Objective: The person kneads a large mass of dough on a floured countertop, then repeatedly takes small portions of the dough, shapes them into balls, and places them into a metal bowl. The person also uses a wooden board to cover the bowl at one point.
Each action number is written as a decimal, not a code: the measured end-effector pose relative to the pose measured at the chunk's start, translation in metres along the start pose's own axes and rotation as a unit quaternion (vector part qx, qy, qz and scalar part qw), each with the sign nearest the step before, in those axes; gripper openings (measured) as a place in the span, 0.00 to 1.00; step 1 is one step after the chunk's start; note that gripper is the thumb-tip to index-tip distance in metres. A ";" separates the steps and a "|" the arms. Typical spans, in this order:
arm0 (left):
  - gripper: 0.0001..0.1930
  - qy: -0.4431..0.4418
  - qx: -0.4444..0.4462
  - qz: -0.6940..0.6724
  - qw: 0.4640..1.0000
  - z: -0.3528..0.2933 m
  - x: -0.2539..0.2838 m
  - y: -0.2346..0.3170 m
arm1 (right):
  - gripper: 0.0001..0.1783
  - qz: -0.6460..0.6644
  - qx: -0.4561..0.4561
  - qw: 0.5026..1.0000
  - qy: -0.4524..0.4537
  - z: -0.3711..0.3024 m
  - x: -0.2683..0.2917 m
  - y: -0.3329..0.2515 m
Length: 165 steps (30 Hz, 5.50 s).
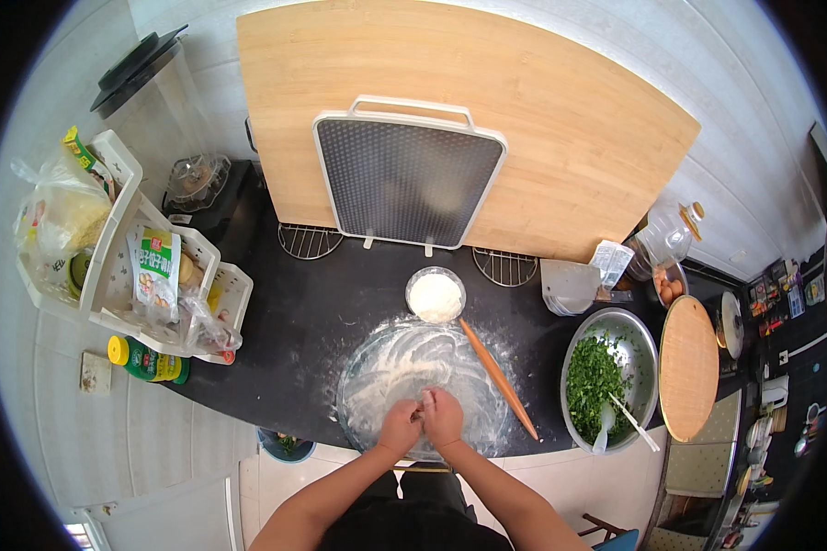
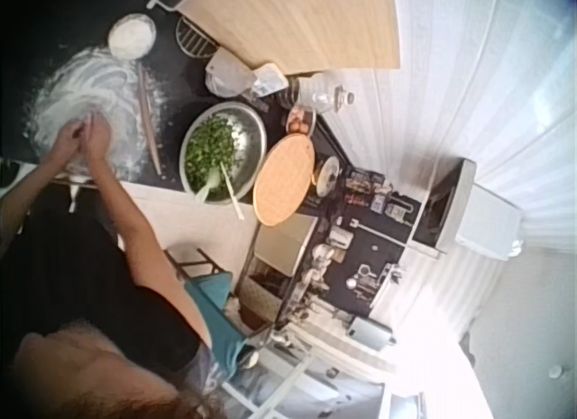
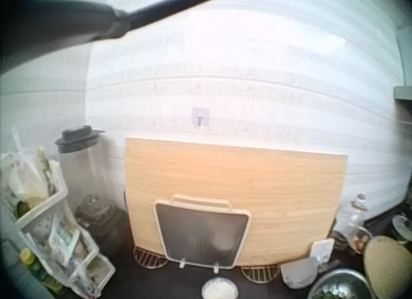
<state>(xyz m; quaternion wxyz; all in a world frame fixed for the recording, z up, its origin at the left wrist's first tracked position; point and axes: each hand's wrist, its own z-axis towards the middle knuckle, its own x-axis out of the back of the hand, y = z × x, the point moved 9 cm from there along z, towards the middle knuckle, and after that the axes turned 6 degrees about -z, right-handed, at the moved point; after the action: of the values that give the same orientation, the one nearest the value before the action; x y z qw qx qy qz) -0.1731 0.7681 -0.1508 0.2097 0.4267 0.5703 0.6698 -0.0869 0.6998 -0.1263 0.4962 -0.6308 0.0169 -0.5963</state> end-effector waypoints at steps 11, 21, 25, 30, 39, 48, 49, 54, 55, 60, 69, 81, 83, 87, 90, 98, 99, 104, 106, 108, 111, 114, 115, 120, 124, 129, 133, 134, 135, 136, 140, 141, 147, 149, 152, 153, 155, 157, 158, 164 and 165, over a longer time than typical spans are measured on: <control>0.10 0.072 0.076 -0.148 0.983 0.014 0.001 -0.009 | 0.18 0.157 -0.254 0.954 0.031 0.030 -0.041 0.077; 0.09 0.018 0.121 -0.040 0.992 0.008 -0.019 -0.016 | 0.14 0.001 0.037 0.999 -0.001 0.017 0.008 0.013; 0.10 0.035 0.145 -0.039 0.988 0.009 -0.013 -0.030 | 0.13 -0.081 0.122 0.988 -0.052 0.031 -0.015 0.005; 0.14 0.087 0.092 -0.219 0.968 0.014 -0.024 -0.031 | 0.16 0.165 -0.229 0.959 0.009 0.045 -0.023 0.060; 0.13 0.021 -0.010 -0.043 0.999 0.015 -0.024 0.006 | 0.14 0.026 0.040 0.999 0.009 0.020 0.016 0.022; 0.14 0.066 0.115 -0.222 0.966 0.027 -0.024 -0.023 | 0.13 0.137 -0.248 0.959 0.011 0.047 -0.024 0.075; 0.14 0.065 0.123 -0.260 0.955 0.027 -0.027 -0.019 | 0.14 0.228 -0.303 0.925 0.028 0.039 -0.030 0.086; 0.13 0.020 0.038 -0.115 0.992 0.026 -0.016 0.009 | 0.13 0.327 -0.277 0.903 -0.018 0.012 -0.022 0.076; 0.13 0.018 -0.004 -0.098 0.995 0.024 -0.015 0.016 | 0.12 0.296 -0.267 0.917 -0.008 0.011 -0.016 0.073; 0.14 0.040 0.084 0.025 0.995 0.028 -0.012 -0.003 | 0.09 -0.058 0.116 0.992 -0.005 0.032 0.002 0.009; 0.11 0.081 0.170 -0.180 0.966 0.027 -0.007 -0.002 | 0.13 0.283 -0.259 0.923 0.006 0.030 -0.041 0.078; 0.12 0.110 0.069 -0.040 0.991 0.025 0.003 -0.012 | 0.10 -0.081 0.078 0.991 -0.074 0.049 -0.027 0.018; 0.12 0.120 0.089 -0.096 0.984 0.028 0.000 -0.014 | 0.10 0.000 -0.077 0.995 -0.061 0.058 -0.030 0.039; 0.12 0.079 0.135 -0.166 0.974 0.030 -0.005 -0.006 | 0.11 0.335 -0.290 0.896 -0.021 0.040 -0.042 0.069; 0.11 0.072 0.052 -0.118 0.989 0.025 -0.010 -0.011 | 0.10 0.379 -0.276 0.883 -0.014 0.015 -0.029 0.063; 0.10 0.100 0.142 -0.067 0.982 0.027 0.002 -0.012 | 0.09 -0.041 0.009 0.999 0.003 0.059 -0.008 0.014; 0.11 0.115 0.133 -0.107 0.979 0.027 0.003 -0.006 | 0.09 -0.049 -0.033 0.998 0.007 0.068 -0.011 0.022; 0.12 0.120 0.096 -0.098 0.983 0.021 0.016 -0.014 | 0.14 0.008 -0.047 0.997 -0.060 0.059 -0.015 0.032; 0.12 0.120 0.095 -0.084 0.985 0.013 0.027 -0.013 | 0.17 0.004 0.010 1.000 -0.014 0.036 0.003 0.023; 0.12 0.114 0.099 -0.082 0.985 0.006 0.036 -0.021 | 0.19 0.000 0.040 0.999 -0.007 0.009 0.010 0.019; 0.12 0.112 0.108 -0.104 0.982 -0.001 0.048 -0.026 | 0.19 -0.001 0.091 0.992 -0.084 -0.012 -0.002 0.008; 0.11 0.106 0.123 -0.129 0.978 -0.003 0.056 -0.023 | 0.17 -0.044 0.224 0.958 -0.173 -0.013 -0.031 -0.005; 0.11 0.105 0.130 -0.134 0.977 -0.004 0.060 -0.021 | 0.17 -0.093 0.262 0.944 -0.178 -0.004 -0.048 0.005; 0.10 0.133 0.110 -0.105 0.979 -0.007 0.079 -0.020 | 0.16 -0.023 0.114 0.993 -0.030 0.054 -0.013 0.000; 0.10 0.131 0.098 -0.098 0.982 -0.010 0.079 -0.020 | 0.16 -0.006 0.251 0.949 -0.191 0.005 -0.026 -0.021; 0.11 0.123 0.119 -0.113 0.979 -0.013 0.078 -0.020 | 0.23 0.014 0.226 0.943 -0.242 -0.012 -0.019 -0.023; 0.09 0.130 0.091 -0.110 0.981 -0.011 0.076 -0.018 | 0.29 -0.056 0.160 0.967 -0.192 0.010 -0.018 -0.043; 0.09 0.127 0.090 -0.112 0.981 -0.011 0.075 -0.017 | 0.31 -0.096 0.169 0.960 -0.200 0.011 -0.029 -0.041; 0.09 0.125 0.088 -0.115 0.982 -0.010 0.073 -0.013 | 0.31 -0.112 0.179 0.957 -0.199 0.009 -0.034 -0.038; 0.09 0.123 0.088 -0.118 0.981 -0.010 0.071 -0.012 | 0.30 -0.129 0.189 0.953 -0.198 0.006 -0.036 -0.038; 0.10 0.109 0.080 -0.087 0.987 -0.009 0.071 -0.007 | 0.32 -0.157 0.212 0.943 -0.202 0.001 -0.031 -0.043; 0.10 0.105 0.078 -0.082 0.988 -0.009 0.070 -0.009 | 0.33 -0.162 0.211 0.943 -0.199 0.002 -0.030 -0.044; 0.14 0.082 0.016 0.038 0.996 0.001 0.070 0.024 | 0.34 -0.072 0.110 0.983 -0.128 0.018 -0.013 -0.014; 0.17 0.056 -0.047 0.130 0.989 0.004 0.059 0.034 | 0.33 0.006 0.005 1.000 -0.028 0.020 0.023 0.024; 0.25 -0.053 -0.107 0.262 0.958 0.021 0.013 0.053 | 0.31 0.034 -0.047 0.998 -0.007 0.017 0.071 0.045; 0.27 -0.093 -0.124 0.295 0.943 0.026 -0.006 0.059 | 0.30 0.042 -0.054 0.997 -0.016 0.012 0.073 0.050; 0.33 -0.162 -0.171 0.324 0.916 0.029 -0.042 0.064 | 0.29 0.060 -0.071 0.995 -0.033 -0.004 0.076 0.062; 0.33 -0.186 -0.181 0.333 0.906 0.029 -0.063 0.057 | 0.27 0.069 -0.085 0.993 -0.050 -0.016 0.078 0.068; 0.33 -0.200 -0.185 0.338 0.901 0.028 -0.072 0.054 | 0.27 0.075 -0.092 0.991 -0.059 -0.021 0.079 0.067; 0.37 -0.206 -0.148 0.386 0.887 0.032 -0.085 0.060 | 0.26 0.096 -0.104 0.986 -0.087 -0.038 0.073 0.080; 0.38 -0.207 -0.147 0.358 0.898 0.033 -0.087 0.059 | 0.26 0.097 -0.105 0.985 -0.093 -0.039 0.071 0.082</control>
<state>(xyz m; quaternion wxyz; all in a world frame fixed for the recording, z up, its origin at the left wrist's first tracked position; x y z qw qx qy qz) -0.0862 0.7050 -0.1244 0.1291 0.6952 0.2176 0.6728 -0.0497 0.5911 -0.1348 0.4822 -0.7274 0.0939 -0.4791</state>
